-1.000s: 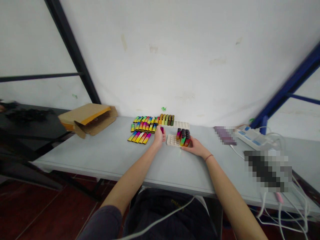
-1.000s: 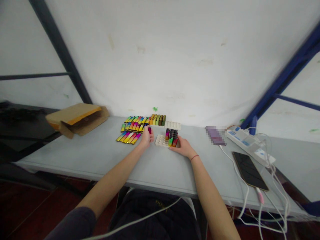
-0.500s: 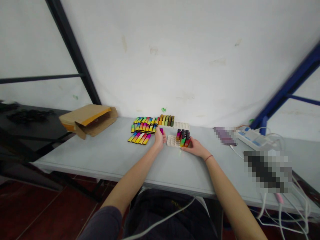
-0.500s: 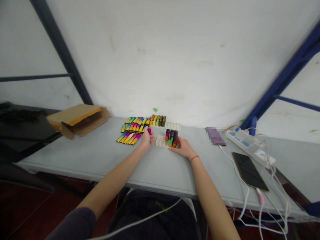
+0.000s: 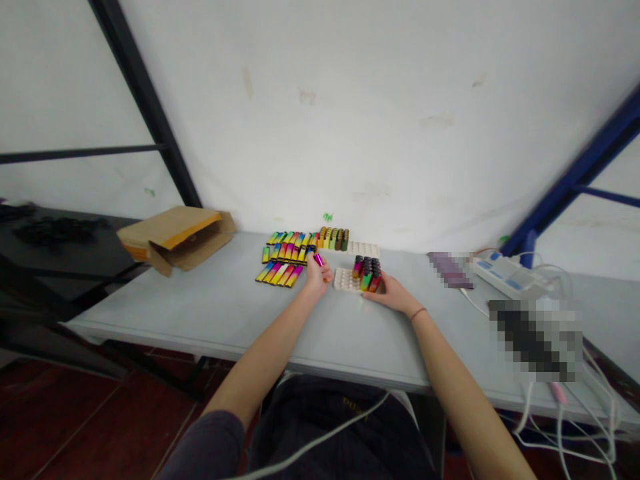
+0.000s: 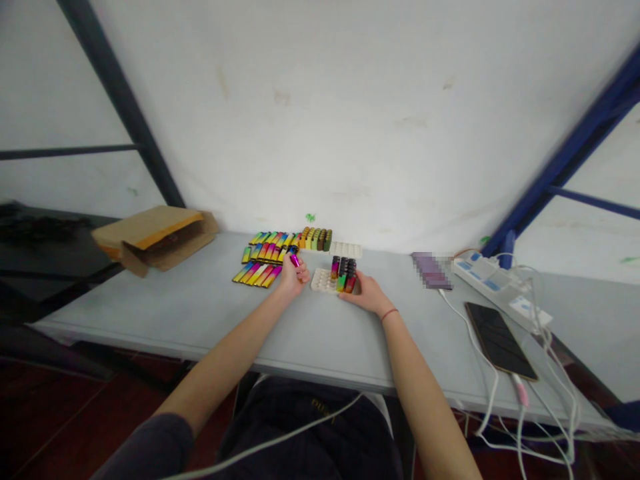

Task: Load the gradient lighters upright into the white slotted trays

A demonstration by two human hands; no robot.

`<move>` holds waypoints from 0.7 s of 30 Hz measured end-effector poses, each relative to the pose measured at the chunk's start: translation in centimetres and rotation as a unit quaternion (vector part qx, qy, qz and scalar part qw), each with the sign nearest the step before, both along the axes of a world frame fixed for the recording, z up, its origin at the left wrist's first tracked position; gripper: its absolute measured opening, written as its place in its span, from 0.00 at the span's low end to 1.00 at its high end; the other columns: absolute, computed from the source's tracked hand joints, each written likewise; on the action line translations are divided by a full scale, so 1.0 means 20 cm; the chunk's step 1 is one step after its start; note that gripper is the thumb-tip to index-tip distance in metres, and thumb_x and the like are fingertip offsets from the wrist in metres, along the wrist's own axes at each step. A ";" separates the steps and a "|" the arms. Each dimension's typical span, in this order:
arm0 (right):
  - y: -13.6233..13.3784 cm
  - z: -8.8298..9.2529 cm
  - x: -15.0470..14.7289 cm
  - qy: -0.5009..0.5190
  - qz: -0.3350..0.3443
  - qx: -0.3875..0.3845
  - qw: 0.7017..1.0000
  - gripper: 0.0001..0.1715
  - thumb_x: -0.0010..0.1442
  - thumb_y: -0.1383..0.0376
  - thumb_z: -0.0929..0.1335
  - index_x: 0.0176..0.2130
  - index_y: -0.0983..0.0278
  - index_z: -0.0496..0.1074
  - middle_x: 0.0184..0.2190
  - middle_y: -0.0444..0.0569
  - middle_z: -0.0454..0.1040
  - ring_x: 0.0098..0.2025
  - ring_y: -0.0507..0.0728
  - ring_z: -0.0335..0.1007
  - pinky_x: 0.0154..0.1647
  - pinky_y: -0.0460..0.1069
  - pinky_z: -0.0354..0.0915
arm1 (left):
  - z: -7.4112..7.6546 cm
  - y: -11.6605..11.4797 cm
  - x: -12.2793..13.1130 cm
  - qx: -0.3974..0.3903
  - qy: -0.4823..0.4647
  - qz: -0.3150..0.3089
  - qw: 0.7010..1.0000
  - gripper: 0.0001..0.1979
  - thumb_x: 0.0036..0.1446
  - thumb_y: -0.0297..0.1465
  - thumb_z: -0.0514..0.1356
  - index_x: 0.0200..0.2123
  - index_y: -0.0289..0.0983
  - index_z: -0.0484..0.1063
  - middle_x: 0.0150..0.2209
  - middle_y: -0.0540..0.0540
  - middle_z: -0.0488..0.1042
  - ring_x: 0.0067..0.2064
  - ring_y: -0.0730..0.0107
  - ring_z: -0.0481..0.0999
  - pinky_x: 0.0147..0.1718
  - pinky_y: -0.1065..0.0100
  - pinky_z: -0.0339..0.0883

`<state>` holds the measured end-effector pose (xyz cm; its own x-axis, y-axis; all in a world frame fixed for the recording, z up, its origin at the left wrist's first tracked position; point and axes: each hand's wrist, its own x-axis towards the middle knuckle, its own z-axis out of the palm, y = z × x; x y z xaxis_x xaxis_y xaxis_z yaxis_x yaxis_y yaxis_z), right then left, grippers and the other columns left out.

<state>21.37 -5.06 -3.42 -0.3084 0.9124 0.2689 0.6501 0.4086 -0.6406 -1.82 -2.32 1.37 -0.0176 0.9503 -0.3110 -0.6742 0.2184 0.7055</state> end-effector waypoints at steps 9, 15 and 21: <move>0.00 0.00 0.00 0.001 0.007 -0.001 1.000 0.40 0.53 0.48 0.75 0.56 0.66 0.67 0.50 0.58 0.78 0.49 0.67 0.75 0.52 0.61 0.70 | -0.04 0.02 0.06 0.159 0.195 0.049 0.967 0.12 0.61 0.41 0.58 0.30 0.39 0.63 0.27 0.52 0.69 0.23 0.75 0.68 0.23 0.74 0.62; 0.00 0.00 0.00 0.005 0.017 -0.003 1.000 0.39 0.53 0.48 0.74 0.56 0.66 0.67 0.48 0.57 0.78 0.46 0.66 0.75 0.50 0.60 0.71 | -0.07 -0.03 0.09 0.322 0.345 0.021 0.881 0.05 0.55 0.29 0.64 0.36 0.38 0.77 0.43 0.43 0.75 0.44 0.66 0.74 0.38 0.72 0.68; 0.01 -0.02 0.01 0.003 0.002 0.009 1.000 0.39 0.52 0.48 0.75 0.55 0.64 0.68 0.47 0.55 0.79 0.46 0.65 0.75 0.50 0.60 0.71 | -0.10 -0.05 0.10 0.355 0.354 -0.076 0.862 0.07 0.54 0.29 0.66 0.38 0.38 0.79 0.42 0.42 0.76 0.44 0.63 0.74 0.38 0.70 0.69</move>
